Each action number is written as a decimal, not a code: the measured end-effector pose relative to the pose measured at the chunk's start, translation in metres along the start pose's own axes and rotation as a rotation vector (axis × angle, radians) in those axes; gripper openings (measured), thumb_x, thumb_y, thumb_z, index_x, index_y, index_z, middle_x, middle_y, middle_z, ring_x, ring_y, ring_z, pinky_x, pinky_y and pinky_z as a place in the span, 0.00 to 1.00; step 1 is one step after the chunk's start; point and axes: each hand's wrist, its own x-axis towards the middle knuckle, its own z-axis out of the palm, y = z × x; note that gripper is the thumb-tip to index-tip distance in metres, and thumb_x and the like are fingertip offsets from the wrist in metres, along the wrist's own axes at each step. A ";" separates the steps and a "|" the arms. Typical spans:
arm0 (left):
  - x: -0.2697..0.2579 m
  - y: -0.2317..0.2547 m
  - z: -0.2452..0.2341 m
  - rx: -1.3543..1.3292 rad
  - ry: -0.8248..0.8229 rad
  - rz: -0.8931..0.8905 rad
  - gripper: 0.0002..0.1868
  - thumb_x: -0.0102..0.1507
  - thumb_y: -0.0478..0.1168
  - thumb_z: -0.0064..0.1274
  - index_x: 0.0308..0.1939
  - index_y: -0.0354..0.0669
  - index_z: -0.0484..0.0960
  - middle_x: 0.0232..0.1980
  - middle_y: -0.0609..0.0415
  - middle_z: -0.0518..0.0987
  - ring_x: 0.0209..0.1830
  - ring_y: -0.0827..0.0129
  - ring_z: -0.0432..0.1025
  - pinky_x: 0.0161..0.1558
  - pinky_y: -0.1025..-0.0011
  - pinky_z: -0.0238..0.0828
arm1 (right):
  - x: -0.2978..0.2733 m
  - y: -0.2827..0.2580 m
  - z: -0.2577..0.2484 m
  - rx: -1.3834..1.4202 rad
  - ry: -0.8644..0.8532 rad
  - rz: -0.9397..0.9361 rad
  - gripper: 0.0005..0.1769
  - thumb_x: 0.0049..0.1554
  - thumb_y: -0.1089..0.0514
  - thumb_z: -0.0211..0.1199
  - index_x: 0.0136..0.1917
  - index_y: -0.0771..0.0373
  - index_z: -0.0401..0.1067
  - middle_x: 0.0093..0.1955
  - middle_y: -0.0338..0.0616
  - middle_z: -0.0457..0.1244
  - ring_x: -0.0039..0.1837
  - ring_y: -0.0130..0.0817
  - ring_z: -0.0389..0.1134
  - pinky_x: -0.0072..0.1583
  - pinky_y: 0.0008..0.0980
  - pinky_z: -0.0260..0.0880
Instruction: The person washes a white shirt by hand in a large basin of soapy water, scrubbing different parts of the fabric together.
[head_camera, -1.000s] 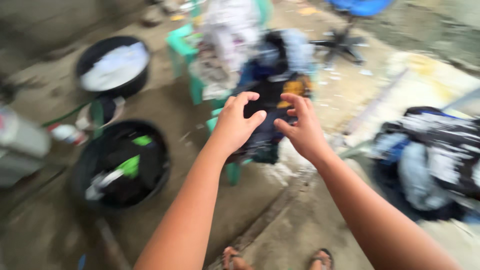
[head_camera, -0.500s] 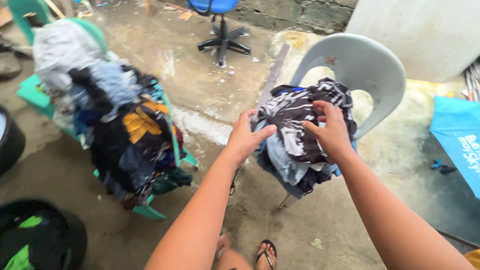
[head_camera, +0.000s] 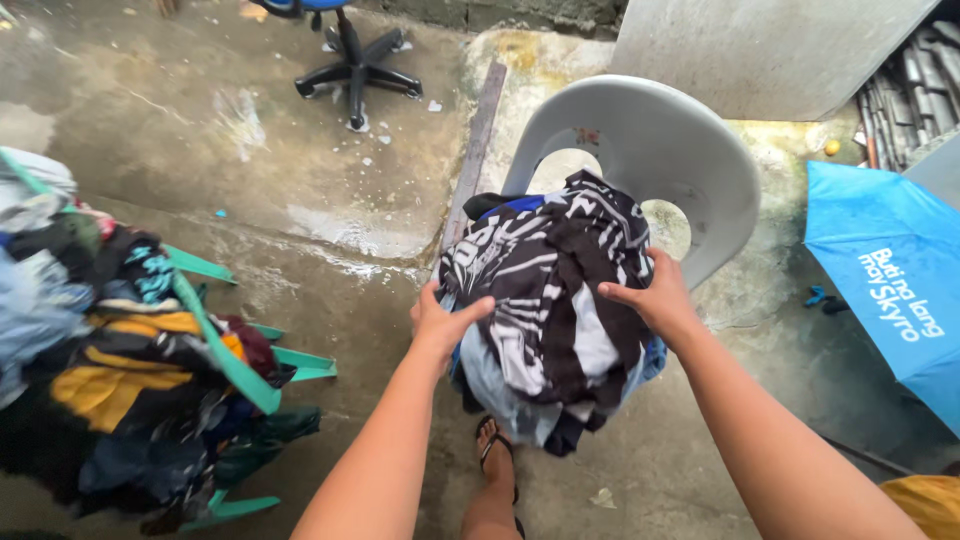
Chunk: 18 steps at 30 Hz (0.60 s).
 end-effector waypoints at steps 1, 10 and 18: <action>0.009 -0.003 0.004 0.032 0.005 -0.028 0.70 0.38 0.59 0.78 0.78 0.50 0.54 0.80 0.43 0.53 0.80 0.53 0.52 0.73 0.58 0.55 | 0.008 0.007 0.005 -0.003 -0.006 0.006 0.61 0.39 0.37 0.81 0.74 0.69 0.58 0.74 0.62 0.55 0.75 0.54 0.56 0.72 0.45 0.58; 0.026 -0.019 0.046 0.140 -0.137 -0.429 0.83 0.38 0.58 0.82 0.80 0.85 0.29 0.83 0.44 0.17 0.81 0.30 0.22 0.72 0.32 0.42 | 0.051 0.039 0.047 0.220 -0.098 0.416 0.75 0.32 0.41 0.85 0.82 0.64 0.46 0.79 0.58 0.50 0.78 0.49 0.55 0.73 0.44 0.58; 0.044 -0.050 0.075 -0.104 0.013 -0.394 0.77 0.35 0.41 0.80 0.81 0.68 0.44 0.81 0.35 0.41 0.79 0.48 0.52 0.71 0.57 0.59 | 0.048 0.036 0.049 0.528 -0.303 0.607 0.71 0.33 0.48 0.80 0.81 0.60 0.45 0.72 0.58 0.60 0.65 0.50 0.69 0.60 0.49 0.74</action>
